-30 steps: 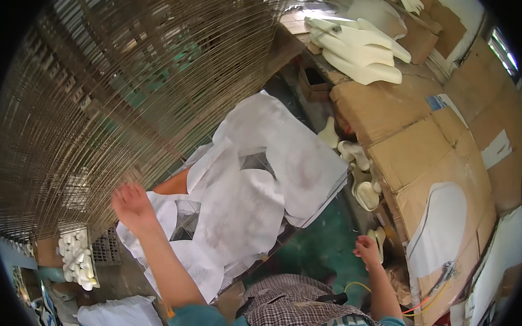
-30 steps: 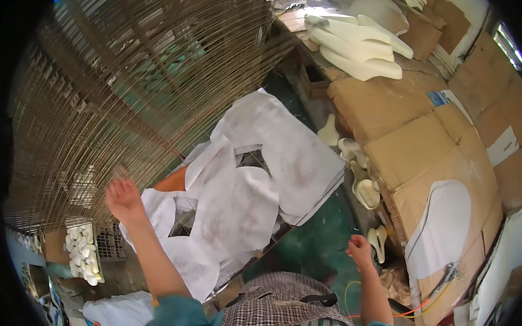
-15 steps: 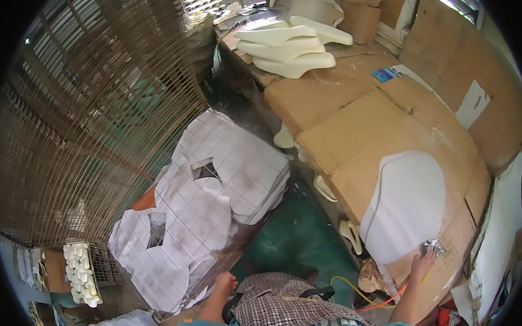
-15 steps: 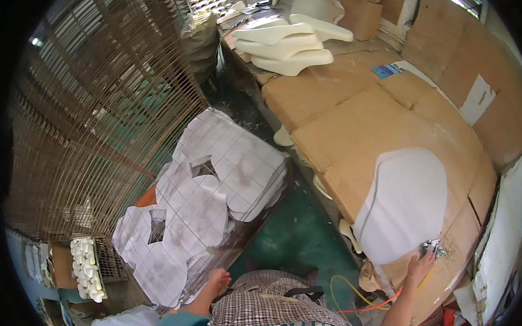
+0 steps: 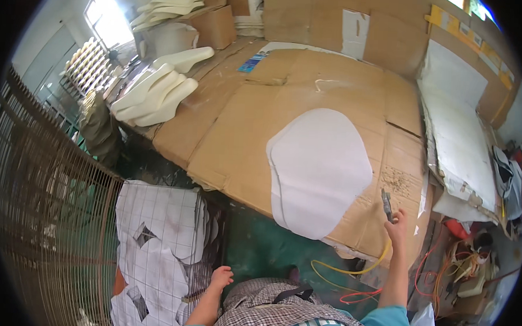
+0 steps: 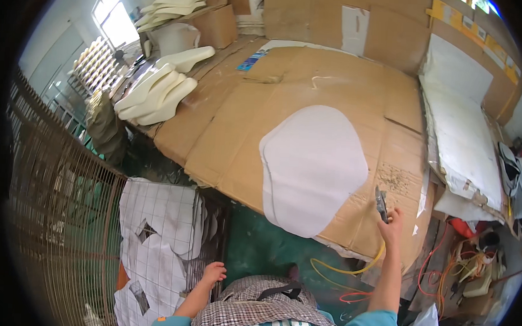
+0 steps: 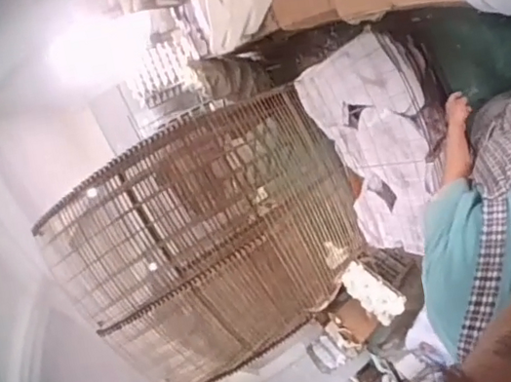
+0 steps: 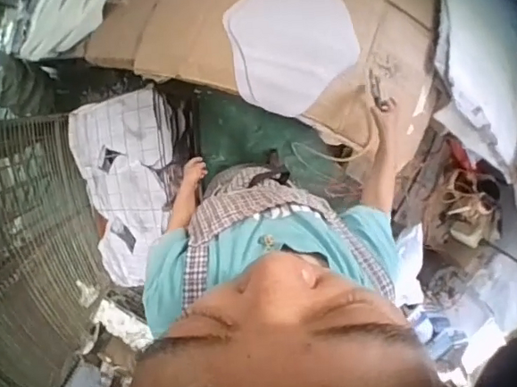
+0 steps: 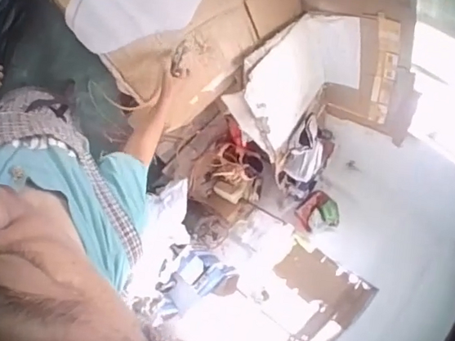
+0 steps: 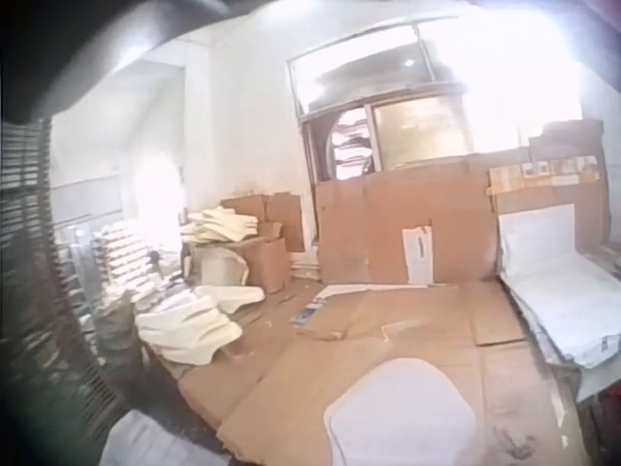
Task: Applying adhesive spray to foam shoe components and organizing them into a bin.
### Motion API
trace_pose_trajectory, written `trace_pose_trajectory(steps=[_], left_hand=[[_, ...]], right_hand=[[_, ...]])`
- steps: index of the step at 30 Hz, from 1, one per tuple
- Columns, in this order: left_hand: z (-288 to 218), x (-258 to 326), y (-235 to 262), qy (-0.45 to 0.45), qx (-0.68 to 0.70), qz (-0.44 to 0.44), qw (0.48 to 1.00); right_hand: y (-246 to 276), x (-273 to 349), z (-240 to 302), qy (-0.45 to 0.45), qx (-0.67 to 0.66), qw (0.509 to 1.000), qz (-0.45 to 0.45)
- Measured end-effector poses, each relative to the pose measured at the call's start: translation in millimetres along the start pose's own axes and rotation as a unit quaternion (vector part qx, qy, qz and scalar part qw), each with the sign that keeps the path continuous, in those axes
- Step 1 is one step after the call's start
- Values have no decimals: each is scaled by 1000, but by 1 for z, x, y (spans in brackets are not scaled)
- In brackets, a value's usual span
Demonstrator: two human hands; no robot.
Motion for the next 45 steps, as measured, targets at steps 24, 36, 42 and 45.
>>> trace_pose_trajectory(steps=[24,36,42,45], left_hand=[[10,-49,-20,55,-71,46,995],[33,-57,-2,101,-14,39,994],[5,-53,-25,56,-33,59,996],[4,-53,-30,48,-56,77,994]], right_hand=[[111,211,176,-39,-314,938,140],[132,238,177,-41,-305,950,50],[126,263,173,-35,-250,949,191],[115,255,184,-34,-338,936,95]])
Point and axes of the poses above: each hand's wrist, its own x-axis away from the middle knuckle, its own y-axis out of the back of the hand, z = x × y, the point moved 3 cm from there along -x, towards the middle knuckle, and after that the axes turned 10 degrees about -x, right-handed, at the moved point
